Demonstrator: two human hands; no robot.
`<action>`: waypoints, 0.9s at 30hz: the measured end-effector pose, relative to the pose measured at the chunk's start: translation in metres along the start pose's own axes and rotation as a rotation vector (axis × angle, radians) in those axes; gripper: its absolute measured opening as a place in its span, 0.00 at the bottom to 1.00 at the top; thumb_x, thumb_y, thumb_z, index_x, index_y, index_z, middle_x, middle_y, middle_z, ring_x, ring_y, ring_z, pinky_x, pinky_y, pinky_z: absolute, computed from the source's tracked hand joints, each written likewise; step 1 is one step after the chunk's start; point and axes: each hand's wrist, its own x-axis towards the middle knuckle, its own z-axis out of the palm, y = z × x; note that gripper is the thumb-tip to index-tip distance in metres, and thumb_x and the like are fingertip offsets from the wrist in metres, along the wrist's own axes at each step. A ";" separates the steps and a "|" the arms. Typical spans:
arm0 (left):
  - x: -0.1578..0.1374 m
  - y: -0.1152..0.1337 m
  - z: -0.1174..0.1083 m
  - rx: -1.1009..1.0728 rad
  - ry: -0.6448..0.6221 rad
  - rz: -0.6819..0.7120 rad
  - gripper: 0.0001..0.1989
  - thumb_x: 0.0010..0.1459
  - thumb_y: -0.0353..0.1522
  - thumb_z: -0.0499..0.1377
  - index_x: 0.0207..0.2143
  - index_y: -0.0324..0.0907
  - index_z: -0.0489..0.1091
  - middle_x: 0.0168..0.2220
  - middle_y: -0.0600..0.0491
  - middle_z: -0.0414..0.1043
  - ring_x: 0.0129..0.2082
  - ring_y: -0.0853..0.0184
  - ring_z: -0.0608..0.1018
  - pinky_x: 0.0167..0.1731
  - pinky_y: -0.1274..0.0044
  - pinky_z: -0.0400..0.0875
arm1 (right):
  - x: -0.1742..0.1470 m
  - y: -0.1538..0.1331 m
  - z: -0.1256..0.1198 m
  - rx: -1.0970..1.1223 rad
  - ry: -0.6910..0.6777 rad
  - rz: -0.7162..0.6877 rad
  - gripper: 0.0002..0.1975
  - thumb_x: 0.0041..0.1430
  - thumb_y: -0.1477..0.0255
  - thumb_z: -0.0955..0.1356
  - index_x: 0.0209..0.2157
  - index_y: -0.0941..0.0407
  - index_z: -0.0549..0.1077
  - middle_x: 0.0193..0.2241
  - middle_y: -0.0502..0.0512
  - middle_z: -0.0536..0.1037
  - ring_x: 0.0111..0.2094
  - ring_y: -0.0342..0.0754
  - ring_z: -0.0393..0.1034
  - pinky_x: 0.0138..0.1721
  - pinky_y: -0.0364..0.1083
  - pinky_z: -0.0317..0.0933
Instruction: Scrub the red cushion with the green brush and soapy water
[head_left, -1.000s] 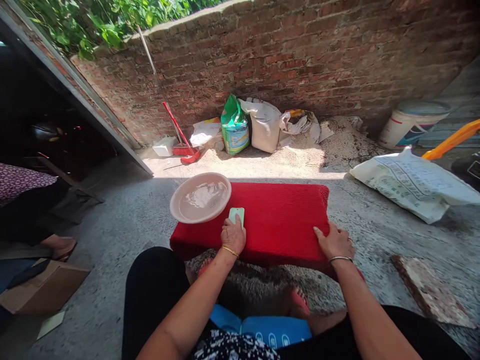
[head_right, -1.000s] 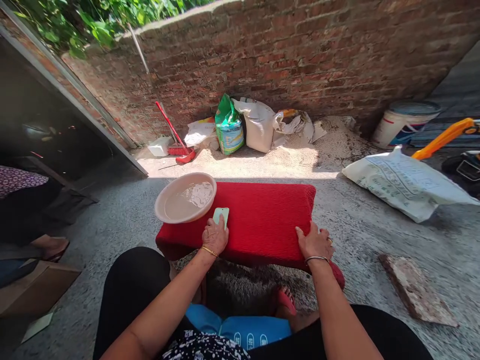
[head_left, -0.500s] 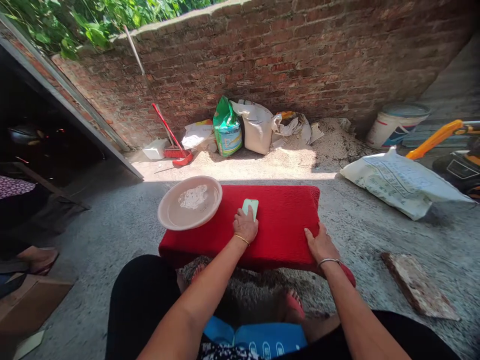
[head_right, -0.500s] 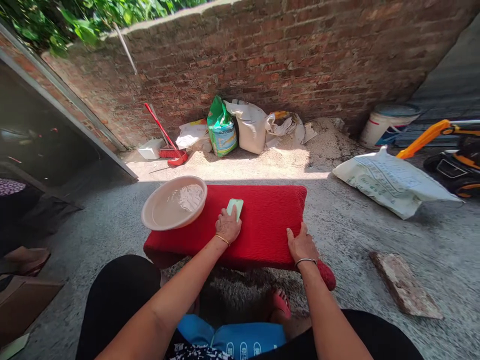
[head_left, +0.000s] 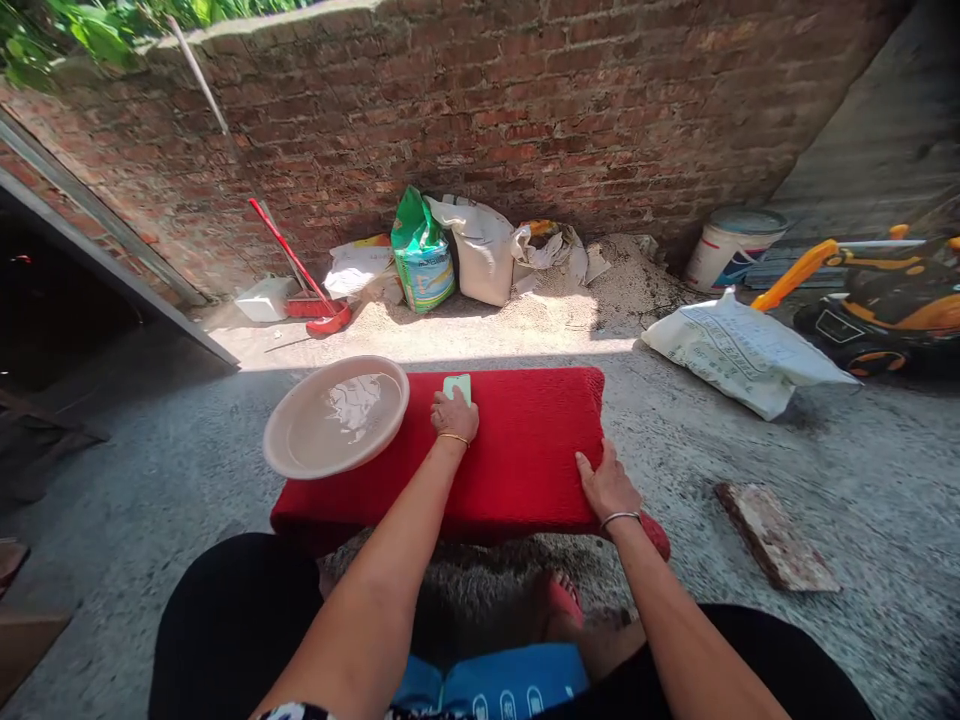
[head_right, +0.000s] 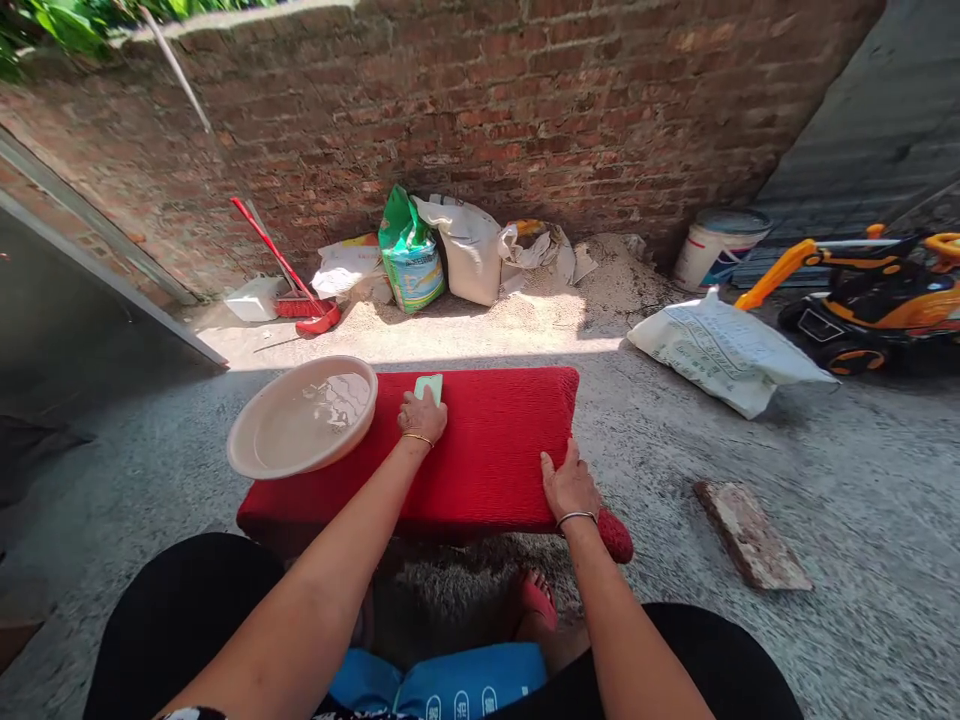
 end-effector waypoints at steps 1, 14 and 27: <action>-0.012 0.015 0.006 -0.015 -0.021 0.082 0.28 0.61 0.40 0.51 0.63 0.44 0.58 0.53 0.37 0.61 0.48 0.53 0.71 0.40 0.68 0.68 | 0.000 0.001 0.000 0.004 0.001 0.000 0.36 0.65 0.51 0.53 0.67 0.57 0.47 0.53 0.69 0.70 0.52 0.63 0.69 0.51 0.59 0.61; 0.046 -0.018 -0.011 -0.024 0.013 -0.079 0.24 0.62 0.38 0.49 0.59 0.40 0.62 0.53 0.34 0.60 0.48 0.50 0.72 0.42 0.65 0.67 | -0.002 -0.001 -0.003 0.012 -0.024 0.001 0.36 0.65 0.51 0.53 0.67 0.57 0.47 0.55 0.70 0.68 0.52 0.64 0.68 0.51 0.60 0.61; -0.048 0.158 0.024 -0.237 -0.180 0.584 0.27 0.60 0.45 0.51 0.61 0.51 0.60 0.54 0.41 0.61 0.49 0.54 0.71 0.44 0.66 0.68 | -0.002 0.001 -0.002 0.002 -0.026 -0.012 0.36 0.66 0.51 0.50 0.67 0.59 0.47 0.58 0.70 0.66 0.54 0.63 0.67 0.52 0.61 0.60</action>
